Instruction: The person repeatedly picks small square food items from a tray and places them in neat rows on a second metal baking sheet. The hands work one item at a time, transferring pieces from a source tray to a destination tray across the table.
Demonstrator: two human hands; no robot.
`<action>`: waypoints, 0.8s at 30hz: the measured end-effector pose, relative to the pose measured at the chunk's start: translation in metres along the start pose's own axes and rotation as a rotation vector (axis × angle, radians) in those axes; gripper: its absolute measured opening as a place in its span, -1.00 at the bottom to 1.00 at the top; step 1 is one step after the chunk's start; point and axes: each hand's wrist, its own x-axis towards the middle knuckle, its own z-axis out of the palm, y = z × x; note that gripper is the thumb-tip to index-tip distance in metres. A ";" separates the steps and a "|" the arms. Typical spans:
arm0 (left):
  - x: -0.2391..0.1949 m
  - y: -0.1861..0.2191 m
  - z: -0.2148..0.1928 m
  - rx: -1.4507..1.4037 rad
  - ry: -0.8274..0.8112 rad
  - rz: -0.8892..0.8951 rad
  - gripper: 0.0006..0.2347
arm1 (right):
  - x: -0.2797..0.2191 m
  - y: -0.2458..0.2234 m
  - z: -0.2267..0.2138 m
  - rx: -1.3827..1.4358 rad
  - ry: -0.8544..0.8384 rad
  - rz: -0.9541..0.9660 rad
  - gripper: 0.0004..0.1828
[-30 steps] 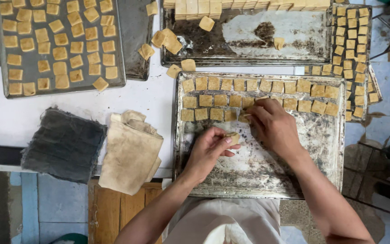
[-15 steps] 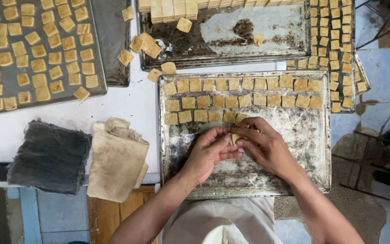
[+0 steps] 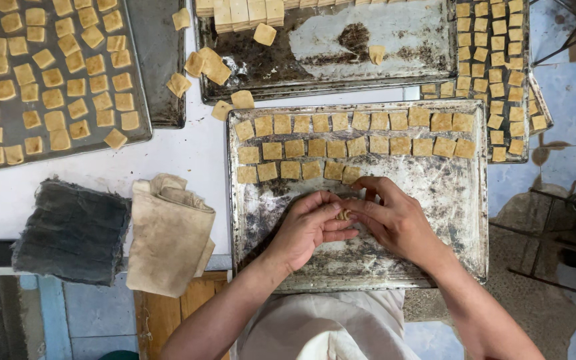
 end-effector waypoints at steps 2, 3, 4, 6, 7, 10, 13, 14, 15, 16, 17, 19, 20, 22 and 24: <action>0.002 -0.002 -0.003 -0.001 0.006 -0.002 -0.91 | -0.001 0.001 0.000 0.003 0.006 -0.017 -0.64; 0.003 -0.004 -0.005 0.001 0.012 -0.008 -0.91 | -0.002 0.002 0.000 0.005 0.007 -0.025 -0.65; 0.004 -0.006 -0.007 0.004 0.019 -0.014 -0.90 | -0.003 0.003 -0.001 -0.002 -0.006 -0.044 -0.68; 0.006 -0.009 -0.008 -0.003 0.027 -0.008 -0.90 | -0.005 0.007 -0.002 -0.018 -0.032 -0.085 -0.72; 0.007 -0.010 -0.008 -0.007 0.031 -0.007 -0.90 | -0.008 0.009 -0.001 0.042 -0.030 -0.087 -0.76; 0.009 -0.007 -0.006 0.082 0.055 0.056 -0.86 | -0.015 0.023 -0.001 0.224 -0.054 -0.081 -0.85; 0.008 0.000 -0.003 0.341 0.163 0.156 -0.88 | -0.017 0.045 -0.006 0.290 -0.124 -0.009 -0.90; 0.006 0.000 -0.001 0.360 0.135 0.176 -0.88 | -0.012 0.053 -0.009 0.227 -0.136 0.033 -0.93; 0.006 0.000 0.001 0.380 0.104 0.198 -0.88 | -0.006 0.059 -0.012 0.161 -0.146 0.074 -0.94; 0.006 0.000 0.003 0.400 0.072 0.220 -0.88 | -0.002 0.061 -0.014 0.056 -0.119 0.089 -0.91; 0.007 -0.001 0.005 0.447 0.067 0.236 -0.88 | 0.002 0.060 -0.016 -0.048 -0.096 0.104 -0.86; 0.011 -0.004 0.011 0.544 0.056 0.269 -0.88 | 0.013 0.057 -0.017 -0.206 -0.048 0.074 -0.79; 0.013 -0.006 0.014 0.565 0.056 0.273 -0.88 | 0.018 0.056 -0.017 -0.260 -0.025 0.030 -0.77; 0.016 -0.008 0.019 0.605 0.059 0.281 -0.88 | 0.020 0.055 -0.019 -0.328 0.019 -0.028 -0.76; 0.016 -0.008 0.020 0.637 0.049 0.304 -0.88 | 0.018 0.057 -0.019 -0.354 0.064 -0.054 -0.79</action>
